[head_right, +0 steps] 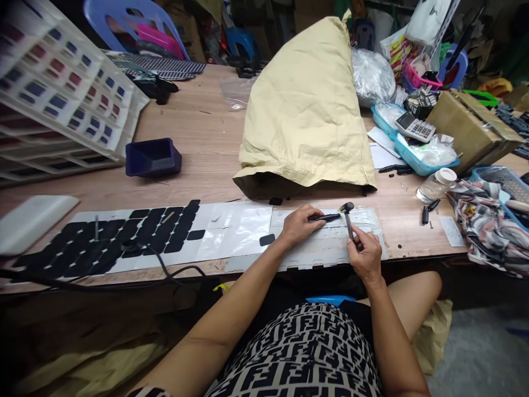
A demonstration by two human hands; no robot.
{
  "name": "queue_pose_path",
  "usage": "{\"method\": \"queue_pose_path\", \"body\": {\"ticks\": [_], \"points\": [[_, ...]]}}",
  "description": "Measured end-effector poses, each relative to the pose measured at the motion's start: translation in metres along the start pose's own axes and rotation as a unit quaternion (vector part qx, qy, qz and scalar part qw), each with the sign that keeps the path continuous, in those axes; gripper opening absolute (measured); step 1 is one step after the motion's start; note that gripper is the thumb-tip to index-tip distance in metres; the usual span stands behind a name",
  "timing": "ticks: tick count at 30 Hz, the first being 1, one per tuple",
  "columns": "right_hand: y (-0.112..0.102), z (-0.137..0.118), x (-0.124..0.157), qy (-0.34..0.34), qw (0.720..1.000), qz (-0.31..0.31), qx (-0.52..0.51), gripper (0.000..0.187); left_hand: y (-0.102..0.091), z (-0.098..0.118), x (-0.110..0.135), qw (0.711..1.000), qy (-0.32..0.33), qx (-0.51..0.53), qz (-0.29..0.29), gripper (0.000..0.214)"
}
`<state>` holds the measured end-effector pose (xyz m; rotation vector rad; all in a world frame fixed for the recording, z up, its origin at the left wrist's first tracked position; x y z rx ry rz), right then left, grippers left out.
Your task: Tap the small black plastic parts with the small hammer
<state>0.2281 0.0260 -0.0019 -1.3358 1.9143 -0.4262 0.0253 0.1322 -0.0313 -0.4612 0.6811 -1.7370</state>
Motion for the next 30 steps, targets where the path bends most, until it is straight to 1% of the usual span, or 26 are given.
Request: {"method": "queue_pose_path", "body": {"ticks": [4,7,10,12,19,23,26,30], "points": [[0.006,-0.023,0.004,-0.032,0.999,-0.039,-0.013,0.035,0.000,0.000,0.001,1.000,-0.014,0.012,0.007,0.017],[0.010,-0.035,0.005,-0.063,0.997,-0.038,-0.016,0.036,-0.001,0.002,0.001,1.000,-0.019,0.015,0.007,0.017],[0.014,-0.041,0.005,-0.097,0.994,-0.041,0.011,0.035,-0.001,0.003,0.001,1.000,-0.016,0.015,0.001,0.018],[0.017,-0.042,0.005,-0.104,0.993,-0.047,0.028,0.034,-0.001,0.003,0.000,1.000,-0.017,0.014,0.001,0.017],[0.011,-0.036,0.004,-0.082,0.996,-0.027,0.017,0.037,-0.001,0.002,0.000,1.000,-0.016,0.023,0.003,0.017],[0.012,-0.028,0.005,-0.066,0.997,-0.037,0.023,0.036,-0.001,0.000,-0.001,1.000,-0.018,0.024,0.001,0.016],[0.012,-0.019,0.004,-0.038,0.998,-0.044,0.011,0.036,-0.001,0.000,0.000,1.000,-0.018,0.023,-0.001,0.015],[0.005,0.000,-0.004,0.024,0.999,-0.011,-0.026,0.037,0.000,0.000,0.000,1.000,-0.012,0.011,0.010,0.016]]}}
Point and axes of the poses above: each hand's wrist, its own x-axis away from the middle knuckle, its own y-axis out of the palm, z = x × y, the point moved 4 cm from there along -x, towards the middle knuckle
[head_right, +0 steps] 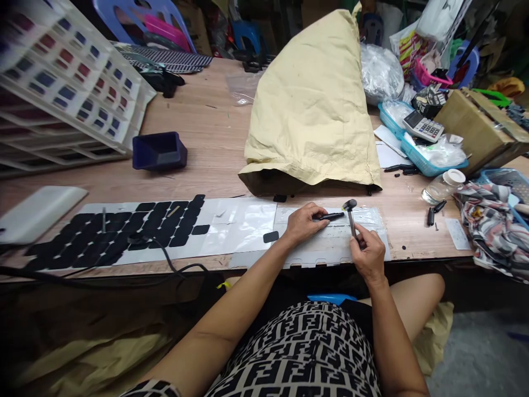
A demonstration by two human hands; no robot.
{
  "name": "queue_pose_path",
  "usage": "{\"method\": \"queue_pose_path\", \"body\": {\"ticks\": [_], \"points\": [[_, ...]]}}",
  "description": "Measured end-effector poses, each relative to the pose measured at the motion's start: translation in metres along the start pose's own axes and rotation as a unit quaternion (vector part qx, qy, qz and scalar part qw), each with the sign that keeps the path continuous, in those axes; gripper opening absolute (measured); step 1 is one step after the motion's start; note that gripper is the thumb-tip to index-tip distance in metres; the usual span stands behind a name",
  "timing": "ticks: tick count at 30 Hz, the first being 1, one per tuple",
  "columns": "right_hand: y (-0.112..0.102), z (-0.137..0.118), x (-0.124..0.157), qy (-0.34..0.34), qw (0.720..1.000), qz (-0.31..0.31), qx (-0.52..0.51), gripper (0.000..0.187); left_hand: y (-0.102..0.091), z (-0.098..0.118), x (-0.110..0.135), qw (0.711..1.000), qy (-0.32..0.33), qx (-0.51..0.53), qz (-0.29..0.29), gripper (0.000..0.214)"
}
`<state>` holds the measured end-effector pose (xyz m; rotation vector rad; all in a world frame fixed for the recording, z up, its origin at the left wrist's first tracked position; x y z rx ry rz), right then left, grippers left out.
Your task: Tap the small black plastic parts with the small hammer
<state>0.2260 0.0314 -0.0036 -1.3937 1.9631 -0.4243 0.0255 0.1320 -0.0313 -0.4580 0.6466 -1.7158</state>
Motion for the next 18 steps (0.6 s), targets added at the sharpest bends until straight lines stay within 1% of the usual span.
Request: {"method": "queue_pose_path", "body": {"ticks": [3,5,7,8,9,10,12,13,14,15,16,17,18], "points": [[-0.004,0.016,-0.005,0.057,0.997,0.020,-0.051,0.039,0.002,-0.001,-0.002,1.000,0.003,-0.005,0.004,0.014],[-0.005,0.024,-0.006,0.092,0.991,0.024,-0.098,0.041,-0.001,0.000,-0.001,1.000,0.011,0.005,0.008,0.014],[-0.005,0.028,-0.005,0.114,0.984,0.022,-0.136,0.040,-0.005,0.006,0.006,0.998,0.038,0.052,-0.003,0.014],[-0.005,0.029,-0.005,0.121,0.981,0.021,-0.149,0.040,-0.008,0.012,0.013,0.994,0.059,0.090,-0.022,0.016],[-0.005,0.030,-0.004,0.125,0.979,0.019,-0.160,0.039,-0.009,0.019,0.022,0.985,0.084,0.136,-0.058,0.018],[-0.005,0.030,-0.004,0.128,0.977,0.020,-0.171,0.038,-0.008,0.028,0.033,0.971,0.109,0.182,-0.109,0.020],[-0.006,0.032,-0.004,0.131,0.972,0.029,-0.191,0.037,0.000,0.046,0.062,0.925,0.151,0.249,-0.244,0.024],[-0.006,0.033,-0.004,0.133,0.970,0.035,-0.199,0.036,0.008,0.052,0.077,0.900,0.166,0.263,-0.307,0.025],[-0.006,0.034,-0.004,0.134,0.969,0.040,-0.204,0.037,0.017,0.056,0.091,0.880,0.175,0.263,-0.356,0.025],[-0.007,0.034,-0.004,0.135,0.968,0.044,-0.208,0.037,0.029,0.056,0.103,0.870,0.175,0.252,-0.386,0.024],[-0.006,0.035,-0.004,0.136,0.967,0.046,-0.209,0.037,0.042,0.052,0.112,0.871,0.163,0.234,-0.401,0.024],[-0.006,0.035,-0.004,0.136,0.967,0.045,-0.209,0.037,0.057,0.044,0.118,0.878,0.135,0.212,-0.407,0.024],[-0.006,0.035,-0.004,0.136,0.967,0.044,-0.209,0.037,0.073,0.032,0.121,0.888,0.090,0.185,-0.411,0.025]]}}
Point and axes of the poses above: each hand's wrist, its own x-axis away from the middle knuckle, its own y-axis out of the palm, z = x × y, the point moved 4 cm from there along -x, towards the middle knuckle
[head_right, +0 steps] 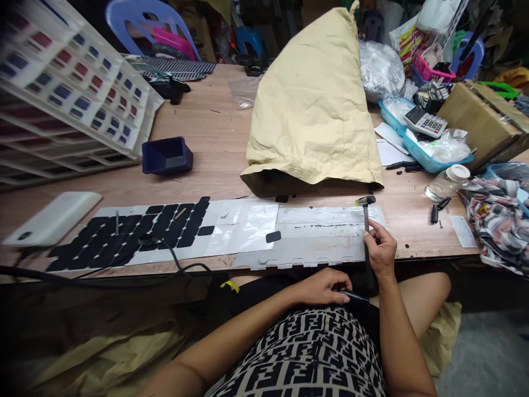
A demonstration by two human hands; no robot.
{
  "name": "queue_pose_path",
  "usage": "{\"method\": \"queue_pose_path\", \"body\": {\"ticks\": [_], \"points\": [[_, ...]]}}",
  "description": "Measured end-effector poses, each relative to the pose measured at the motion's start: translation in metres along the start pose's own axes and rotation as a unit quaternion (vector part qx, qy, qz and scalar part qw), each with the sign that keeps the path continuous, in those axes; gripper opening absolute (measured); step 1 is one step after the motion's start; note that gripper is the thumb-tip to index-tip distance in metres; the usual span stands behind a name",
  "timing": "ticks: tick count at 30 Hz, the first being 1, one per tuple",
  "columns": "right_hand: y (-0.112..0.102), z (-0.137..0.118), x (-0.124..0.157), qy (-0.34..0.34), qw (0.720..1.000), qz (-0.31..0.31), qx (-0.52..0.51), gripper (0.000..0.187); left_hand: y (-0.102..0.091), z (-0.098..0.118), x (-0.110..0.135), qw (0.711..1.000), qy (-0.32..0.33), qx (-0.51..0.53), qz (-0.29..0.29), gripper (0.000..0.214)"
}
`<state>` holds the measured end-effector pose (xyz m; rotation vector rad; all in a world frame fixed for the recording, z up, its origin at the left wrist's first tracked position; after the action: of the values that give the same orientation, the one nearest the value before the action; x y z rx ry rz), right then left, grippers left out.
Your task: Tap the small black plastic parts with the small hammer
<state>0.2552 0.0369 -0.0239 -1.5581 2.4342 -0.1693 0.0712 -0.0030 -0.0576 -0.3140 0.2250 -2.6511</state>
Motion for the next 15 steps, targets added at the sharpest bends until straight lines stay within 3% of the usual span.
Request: {"method": "queue_pose_path", "body": {"ticks": [4,7,10,13,15], "points": [[0.000,-0.001,0.002,-0.004,1.000,-0.008,0.007,0.038,0.016,-0.072,-0.015,0.971,-0.236,-0.010,0.037,0.040],[0.000,-0.001,0.003,-0.009,1.000,-0.008,0.020,0.038,0.015,-0.095,-0.015,0.946,-0.319,-0.033,0.052,0.054],[0.000,0.000,0.004,-0.014,0.999,-0.004,0.030,0.037,0.011,-0.075,-0.006,0.953,-0.294,-0.072,0.020,0.063],[0.000,0.000,0.004,-0.018,0.999,-0.008,0.030,0.037,0.000,-0.020,0.007,0.988,-0.117,-0.070,-0.071,0.048],[0.000,-0.001,0.004,-0.016,0.999,-0.011,0.034,0.037,-0.022,0.014,0.015,0.995,-0.040,-0.002,-0.092,0.039]]}}
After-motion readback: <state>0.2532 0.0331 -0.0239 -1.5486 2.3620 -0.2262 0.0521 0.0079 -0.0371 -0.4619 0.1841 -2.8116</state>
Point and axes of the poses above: each hand's wrist, its own x-axis away from the middle knuckle, its own y-axis out of the palm, z = x × y, the point moved 4 cm from there along -x, towards the middle knuckle
